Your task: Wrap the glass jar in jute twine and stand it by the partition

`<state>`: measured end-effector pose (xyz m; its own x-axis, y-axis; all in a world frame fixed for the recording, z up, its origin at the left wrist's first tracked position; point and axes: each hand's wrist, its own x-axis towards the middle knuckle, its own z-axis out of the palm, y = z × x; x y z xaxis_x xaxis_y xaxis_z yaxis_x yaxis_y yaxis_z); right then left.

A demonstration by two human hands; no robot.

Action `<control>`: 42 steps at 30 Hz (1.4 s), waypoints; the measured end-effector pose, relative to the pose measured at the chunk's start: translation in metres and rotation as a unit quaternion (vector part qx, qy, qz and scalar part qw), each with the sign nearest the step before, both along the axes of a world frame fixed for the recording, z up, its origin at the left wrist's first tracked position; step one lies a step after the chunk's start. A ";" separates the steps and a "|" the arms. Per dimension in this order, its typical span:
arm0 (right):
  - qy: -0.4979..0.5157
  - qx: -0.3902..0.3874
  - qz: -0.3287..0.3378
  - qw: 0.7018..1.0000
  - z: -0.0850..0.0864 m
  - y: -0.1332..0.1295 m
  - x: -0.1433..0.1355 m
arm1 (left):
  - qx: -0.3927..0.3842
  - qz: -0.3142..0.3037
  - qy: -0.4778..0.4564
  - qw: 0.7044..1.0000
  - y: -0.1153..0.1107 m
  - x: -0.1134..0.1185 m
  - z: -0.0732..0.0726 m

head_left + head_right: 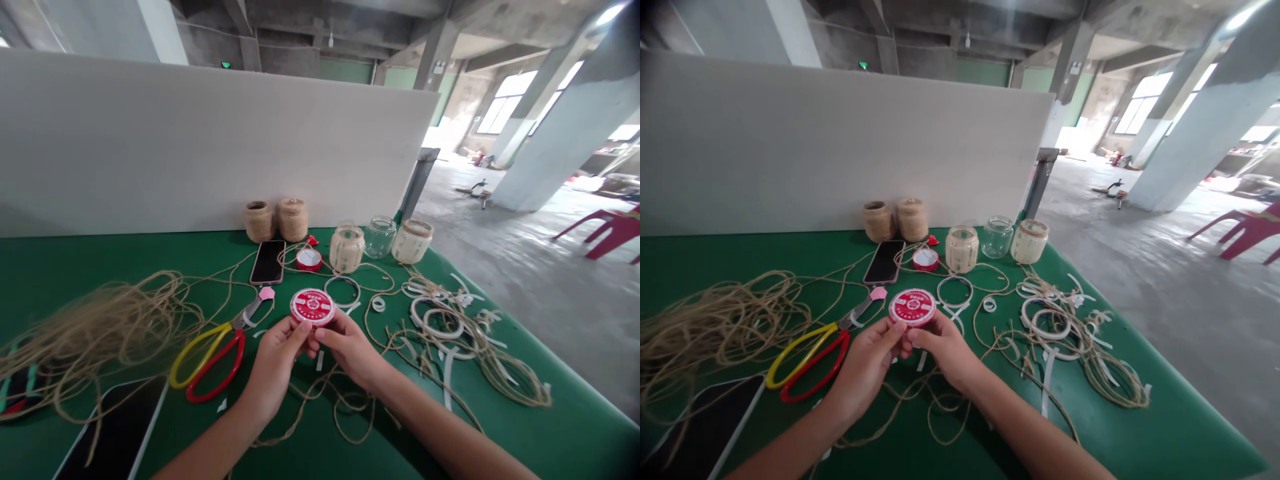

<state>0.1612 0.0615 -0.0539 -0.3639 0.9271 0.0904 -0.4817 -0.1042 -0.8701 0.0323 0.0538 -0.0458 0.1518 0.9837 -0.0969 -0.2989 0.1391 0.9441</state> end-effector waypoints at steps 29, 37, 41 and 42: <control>-0.150 0.032 -0.059 0.986 0.007 0.006 0.013 | -0.055 0.029 0.165 0.984 0.017 -0.015 -0.006; -0.121 -0.029 0.028 0.992 -0.008 0.011 0.022 | 0.001 0.025 0.180 0.983 0.030 -0.027 -0.002; -0.139 -0.003 0.057 0.989 -0.005 0.011 0.024 | -0.057 0.041 0.097 0.993 0.031 -0.026 -0.003; -0.154 0.008 0.048 0.987 -0.005 0.012 0.024 | -0.064 0.044 0.084 0.993 0.031 -0.026 -0.003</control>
<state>0.1850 0.0732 -0.0588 -0.4622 0.8865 -0.0226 -0.1837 -0.1206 -0.9756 0.0061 0.0852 -0.0483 0.0363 0.9703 -0.2392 -0.1555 0.2420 0.9577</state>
